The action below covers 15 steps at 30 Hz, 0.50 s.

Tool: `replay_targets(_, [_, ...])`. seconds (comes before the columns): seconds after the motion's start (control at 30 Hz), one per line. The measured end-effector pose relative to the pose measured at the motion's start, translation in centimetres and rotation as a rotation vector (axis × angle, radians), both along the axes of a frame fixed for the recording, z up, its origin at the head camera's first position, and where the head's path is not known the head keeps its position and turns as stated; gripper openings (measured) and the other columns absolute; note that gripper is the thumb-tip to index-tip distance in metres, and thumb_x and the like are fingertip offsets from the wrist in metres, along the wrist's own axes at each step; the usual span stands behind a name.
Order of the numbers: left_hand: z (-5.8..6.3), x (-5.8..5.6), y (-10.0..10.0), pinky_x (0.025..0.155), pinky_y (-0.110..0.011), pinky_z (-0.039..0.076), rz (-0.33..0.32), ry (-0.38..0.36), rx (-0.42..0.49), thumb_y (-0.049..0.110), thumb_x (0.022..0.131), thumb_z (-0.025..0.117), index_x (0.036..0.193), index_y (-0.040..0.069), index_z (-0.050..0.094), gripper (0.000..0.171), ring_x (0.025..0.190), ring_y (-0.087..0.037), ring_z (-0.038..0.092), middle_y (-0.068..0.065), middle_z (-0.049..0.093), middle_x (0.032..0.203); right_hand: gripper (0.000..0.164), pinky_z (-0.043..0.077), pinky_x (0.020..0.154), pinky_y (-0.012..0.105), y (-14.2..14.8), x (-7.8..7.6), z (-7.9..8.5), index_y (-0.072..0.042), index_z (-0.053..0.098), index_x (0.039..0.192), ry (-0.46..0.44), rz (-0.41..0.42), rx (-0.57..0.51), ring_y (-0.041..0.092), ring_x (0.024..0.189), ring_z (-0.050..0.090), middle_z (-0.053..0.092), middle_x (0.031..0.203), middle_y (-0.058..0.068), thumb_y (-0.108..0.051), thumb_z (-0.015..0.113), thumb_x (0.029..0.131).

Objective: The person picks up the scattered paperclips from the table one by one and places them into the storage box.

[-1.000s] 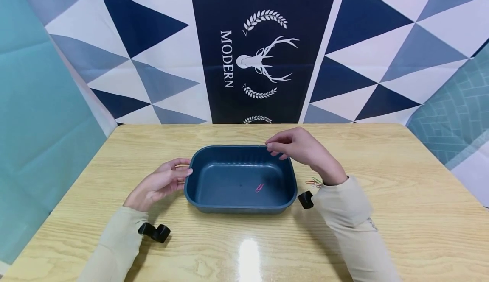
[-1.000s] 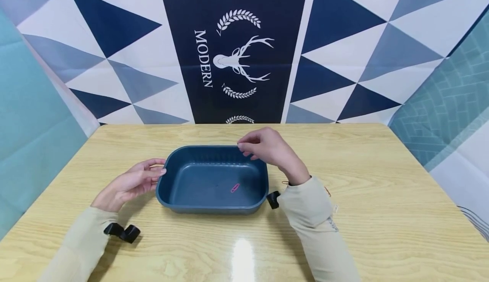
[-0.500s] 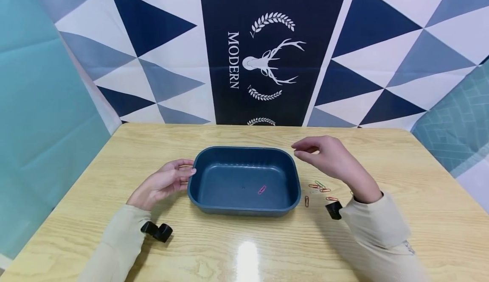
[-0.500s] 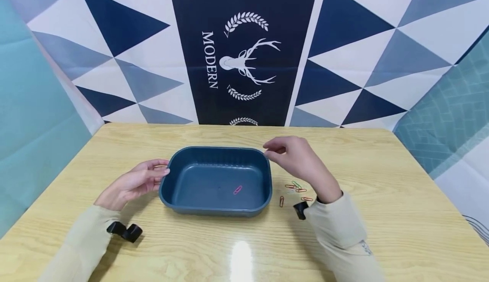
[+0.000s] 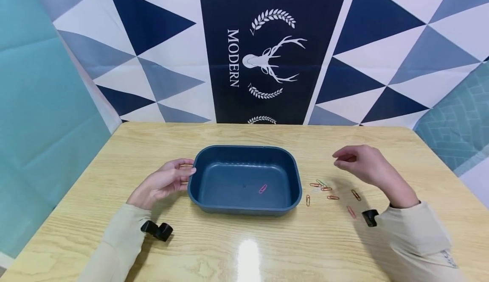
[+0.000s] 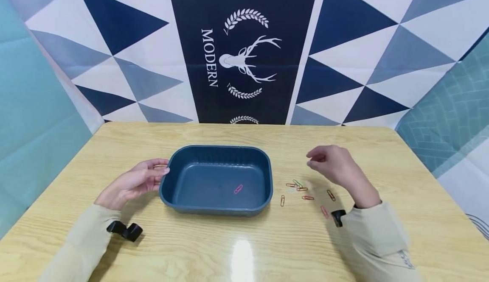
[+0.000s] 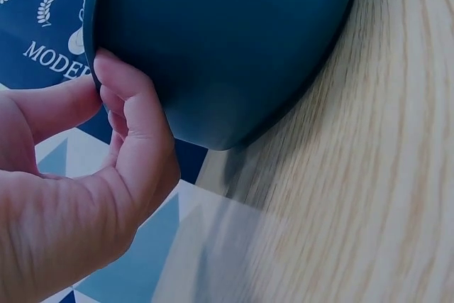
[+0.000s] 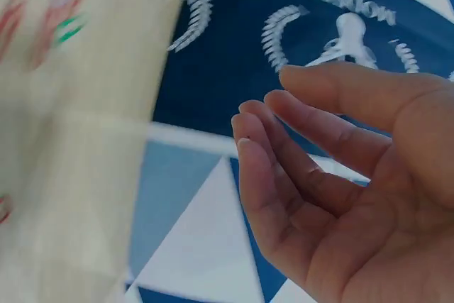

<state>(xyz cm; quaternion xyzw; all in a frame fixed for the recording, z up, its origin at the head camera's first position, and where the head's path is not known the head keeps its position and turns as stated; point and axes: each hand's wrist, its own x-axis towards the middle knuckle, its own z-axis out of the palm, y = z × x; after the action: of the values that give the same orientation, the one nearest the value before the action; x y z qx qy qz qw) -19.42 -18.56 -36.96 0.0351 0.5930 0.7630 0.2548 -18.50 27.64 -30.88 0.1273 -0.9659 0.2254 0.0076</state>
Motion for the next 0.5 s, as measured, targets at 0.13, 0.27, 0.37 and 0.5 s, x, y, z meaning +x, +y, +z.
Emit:
replay_targets(0.13, [0.0,0.0,-0.1,0.063,-0.026,0.055,-0.009,-0.011,0.012,-0.005,0.098,0.045,0.114,-0.003,0.038,0.018,0.07,-0.012,0.061,-0.004,0.058,0.083,0.023,0.05,0.069,0.042,1.4,0.1,-1.1,0.006,0.067,0.104,-0.045,0.014,0.032,0.029,0.081,0.065,0.069,0.087,0.01,-0.011,0.068,0.089])
replay_targets(0.27, [0.1,0.0,-0.2,0.063,-0.026,0.055,-0.012,-0.006,0.018,-0.004,0.098,0.046,0.113,-0.002,0.038,0.018,0.07,-0.012,0.06,-0.004,0.058,0.083,0.02,0.05,0.068,0.044,2.8,0.1,-1.8,0.006,0.067,0.099,-0.067,0.011,0.08,0.032,0.081,0.064,0.067,0.086,0.011,-0.009,0.069,0.086])
replay_targets(0.37, [0.3,-0.1,-0.2,0.063,-0.026,0.055,-0.007,-0.003,0.016,-0.004,0.098,0.046,0.113,-0.003,0.038,0.018,0.069,-0.012,0.06,-0.005,0.057,0.083,0.016,0.048,0.066,0.041,3.7,-0.1,-2.1,0.005,0.066,0.092,-0.096,0.006,0.105,0.026,0.075,0.06,0.065,0.082,0.008,-0.007,0.071,0.084])
replay_targets(0.5, [0.2,-0.1,-0.2,0.063,-0.026,0.055,-0.016,-0.009,0.013,-0.005,0.098,0.045,0.111,-0.003,0.039,0.014,0.069,-0.011,0.059,-0.004,0.056,0.083,0.013,0.044,0.061,0.034,4.6,-0.3,-2.6,-0.001,0.064,0.082,-0.195,0.012,0.124,0.017,0.069,0.054,0.063,0.078,0.003,-0.008,0.074,0.08])
